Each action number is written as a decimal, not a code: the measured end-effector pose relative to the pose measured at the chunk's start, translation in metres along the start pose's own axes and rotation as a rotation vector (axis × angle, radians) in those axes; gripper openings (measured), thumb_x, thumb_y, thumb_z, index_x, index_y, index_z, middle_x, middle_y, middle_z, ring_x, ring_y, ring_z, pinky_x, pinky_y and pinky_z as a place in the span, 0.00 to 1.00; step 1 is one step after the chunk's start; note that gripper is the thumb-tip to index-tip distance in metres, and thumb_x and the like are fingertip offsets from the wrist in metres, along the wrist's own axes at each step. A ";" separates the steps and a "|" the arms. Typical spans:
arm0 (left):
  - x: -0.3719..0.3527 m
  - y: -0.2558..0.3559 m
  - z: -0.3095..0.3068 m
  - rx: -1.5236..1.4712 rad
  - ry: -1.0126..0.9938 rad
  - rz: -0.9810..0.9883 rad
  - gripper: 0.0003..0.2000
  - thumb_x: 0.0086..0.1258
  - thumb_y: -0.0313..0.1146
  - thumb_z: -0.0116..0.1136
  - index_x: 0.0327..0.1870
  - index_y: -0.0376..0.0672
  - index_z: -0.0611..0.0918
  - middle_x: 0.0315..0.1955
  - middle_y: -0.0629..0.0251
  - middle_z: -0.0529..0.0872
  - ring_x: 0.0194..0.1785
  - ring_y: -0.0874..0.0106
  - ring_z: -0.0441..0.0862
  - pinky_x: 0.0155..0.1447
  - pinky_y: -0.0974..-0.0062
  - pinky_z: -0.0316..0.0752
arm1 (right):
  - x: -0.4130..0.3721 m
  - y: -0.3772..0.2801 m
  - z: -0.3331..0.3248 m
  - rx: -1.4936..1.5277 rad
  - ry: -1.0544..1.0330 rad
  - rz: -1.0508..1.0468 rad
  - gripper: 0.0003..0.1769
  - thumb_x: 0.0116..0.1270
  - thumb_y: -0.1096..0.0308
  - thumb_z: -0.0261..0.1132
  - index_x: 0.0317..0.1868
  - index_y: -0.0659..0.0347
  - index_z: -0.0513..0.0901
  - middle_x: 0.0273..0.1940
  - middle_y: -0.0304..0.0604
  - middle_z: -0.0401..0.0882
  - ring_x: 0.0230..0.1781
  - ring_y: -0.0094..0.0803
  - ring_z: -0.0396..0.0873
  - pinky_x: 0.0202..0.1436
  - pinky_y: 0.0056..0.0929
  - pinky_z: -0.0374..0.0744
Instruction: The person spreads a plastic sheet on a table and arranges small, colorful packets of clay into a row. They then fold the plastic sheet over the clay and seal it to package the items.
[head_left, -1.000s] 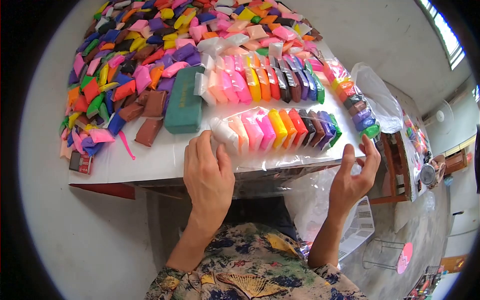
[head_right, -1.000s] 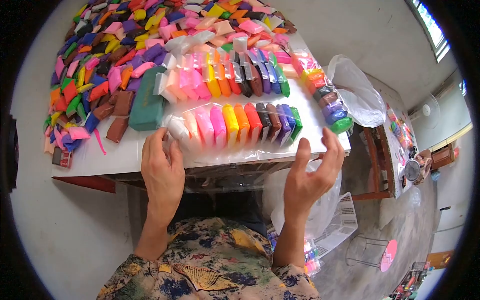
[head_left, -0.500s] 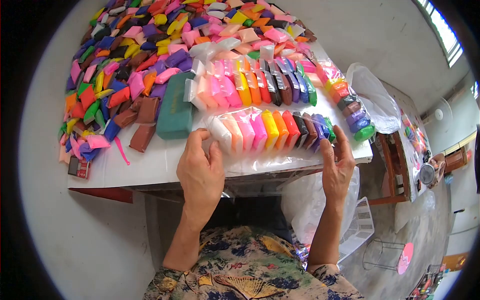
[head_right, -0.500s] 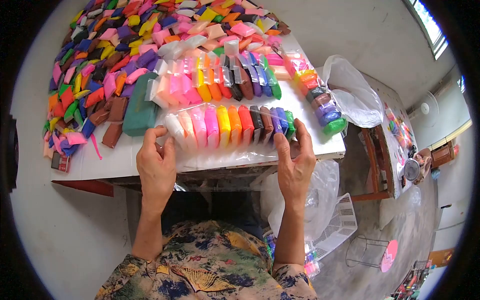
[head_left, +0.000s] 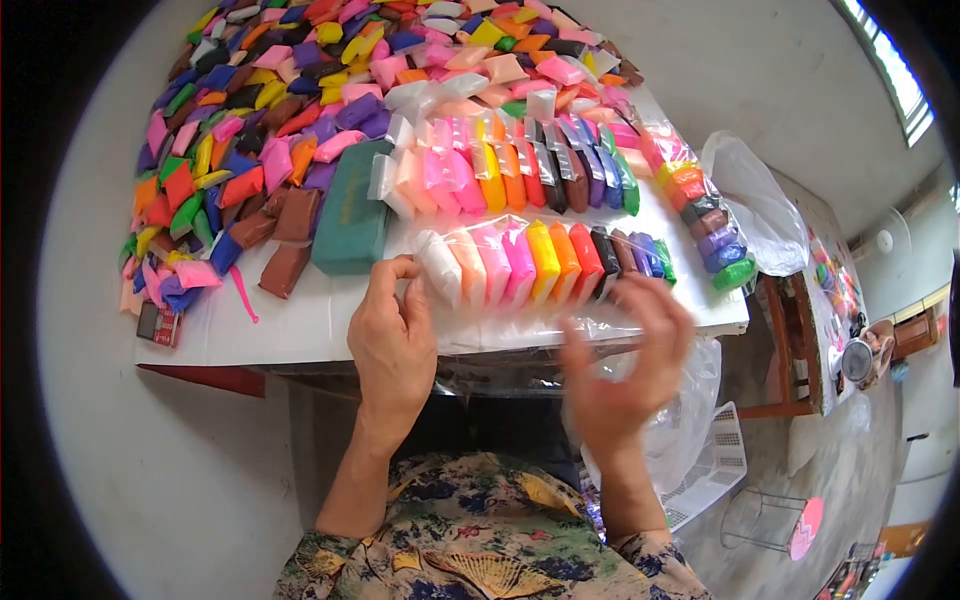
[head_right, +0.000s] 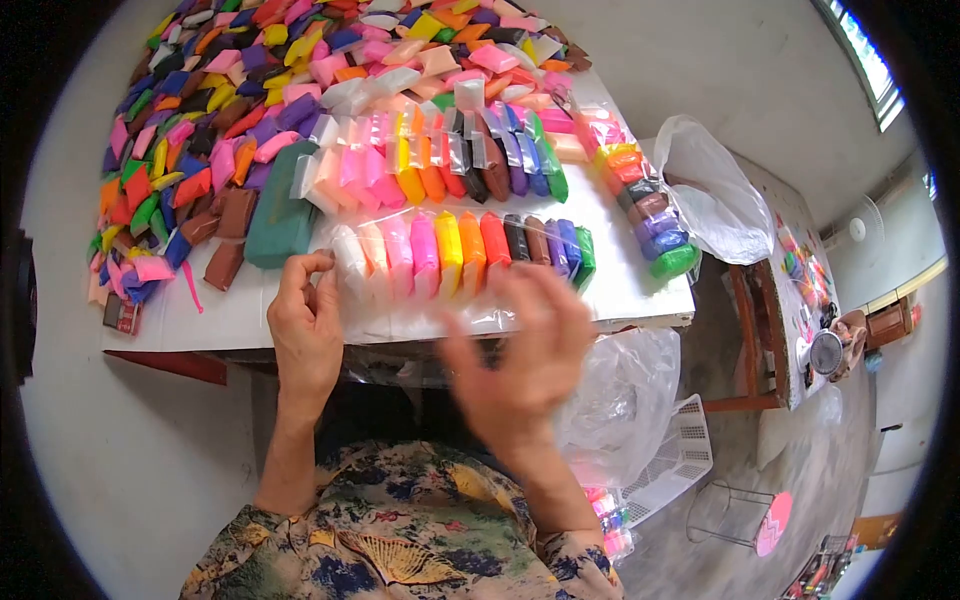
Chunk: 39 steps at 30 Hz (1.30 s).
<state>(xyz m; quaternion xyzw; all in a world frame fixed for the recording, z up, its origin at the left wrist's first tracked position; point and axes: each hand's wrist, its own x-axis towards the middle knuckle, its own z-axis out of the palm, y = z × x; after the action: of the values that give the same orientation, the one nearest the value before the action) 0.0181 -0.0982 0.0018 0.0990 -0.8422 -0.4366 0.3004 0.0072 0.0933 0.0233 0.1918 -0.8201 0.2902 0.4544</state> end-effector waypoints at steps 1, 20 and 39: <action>0.000 -0.002 0.001 -0.004 0.008 0.008 0.06 0.73 0.25 0.53 0.46 0.37 0.78 0.30 0.50 0.83 0.30 0.52 0.81 0.37 0.60 0.73 | 0.000 -0.015 0.010 0.065 -0.057 -0.055 0.26 0.52 0.65 0.79 0.50 0.63 0.81 0.52 0.51 0.78 0.52 0.46 0.77 0.57 0.41 0.74; -0.002 -0.010 -0.008 -0.113 -0.015 0.102 0.06 0.79 0.26 0.50 0.47 0.33 0.78 0.44 0.53 0.87 0.42 0.67 0.85 0.48 0.70 0.78 | 0.006 -0.056 0.096 -0.112 -0.081 -0.026 0.18 0.50 0.62 0.75 0.32 0.62 0.75 0.60 0.52 0.72 0.66 0.52 0.67 0.68 0.58 0.59; -0.006 -0.012 -0.011 -0.085 -0.022 0.003 0.07 0.75 0.24 0.53 0.49 0.33 0.79 0.37 0.54 0.84 0.36 0.63 0.81 0.42 0.68 0.75 | 0.005 -0.064 0.067 -0.071 -0.192 0.001 0.26 0.51 0.65 0.75 0.49 0.64 0.78 0.64 0.56 0.69 0.68 0.55 0.65 0.72 0.63 0.56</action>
<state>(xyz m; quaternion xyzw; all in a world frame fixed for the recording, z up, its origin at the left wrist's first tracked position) 0.0285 -0.1104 -0.0051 0.0803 -0.8262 -0.4726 0.2959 -0.0002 0.0012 0.0187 0.2020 -0.8697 0.2415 0.3800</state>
